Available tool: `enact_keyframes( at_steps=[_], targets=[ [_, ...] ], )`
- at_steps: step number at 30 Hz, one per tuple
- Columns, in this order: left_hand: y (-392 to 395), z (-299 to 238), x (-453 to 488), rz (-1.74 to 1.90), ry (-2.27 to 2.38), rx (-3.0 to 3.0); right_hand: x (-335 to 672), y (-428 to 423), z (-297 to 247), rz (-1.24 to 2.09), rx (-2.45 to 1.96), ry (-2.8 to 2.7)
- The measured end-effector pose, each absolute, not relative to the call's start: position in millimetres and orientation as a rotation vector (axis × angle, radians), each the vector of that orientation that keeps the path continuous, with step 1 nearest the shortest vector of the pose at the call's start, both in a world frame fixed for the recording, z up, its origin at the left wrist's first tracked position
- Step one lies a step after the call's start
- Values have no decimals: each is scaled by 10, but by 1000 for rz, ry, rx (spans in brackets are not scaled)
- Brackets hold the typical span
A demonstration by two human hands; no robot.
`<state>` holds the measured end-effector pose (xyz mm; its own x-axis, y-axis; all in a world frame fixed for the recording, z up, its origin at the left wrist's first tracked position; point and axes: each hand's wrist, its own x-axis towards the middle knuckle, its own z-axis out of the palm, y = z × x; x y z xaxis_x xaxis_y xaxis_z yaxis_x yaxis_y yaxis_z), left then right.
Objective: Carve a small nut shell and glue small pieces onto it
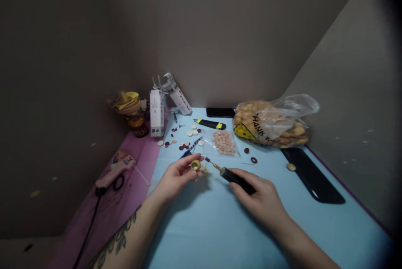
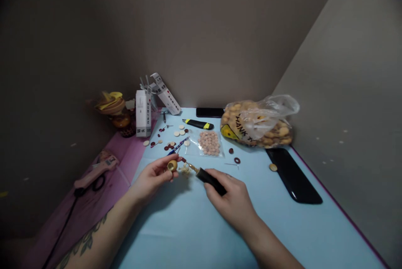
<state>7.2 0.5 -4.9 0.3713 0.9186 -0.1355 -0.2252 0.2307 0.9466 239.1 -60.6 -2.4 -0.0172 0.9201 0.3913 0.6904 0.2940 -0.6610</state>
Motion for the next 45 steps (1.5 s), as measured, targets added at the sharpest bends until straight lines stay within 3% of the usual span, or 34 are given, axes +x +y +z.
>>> enact_keyframes(
  at_steps=[16, 27, 45],
  targets=[
    [7, -32, 95, 986, 850, 1023, 2395, -603, -35, 382, -1466, -1759],
    [-44, -5, 153, 1043, 1164, 1464, 2377, -608, -10, 346, -1429, -1789],
    [-40, -58, 126, 1048, 1145, 1653, 2365, -649, 3, 403, -1332, -1991]
  ],
)
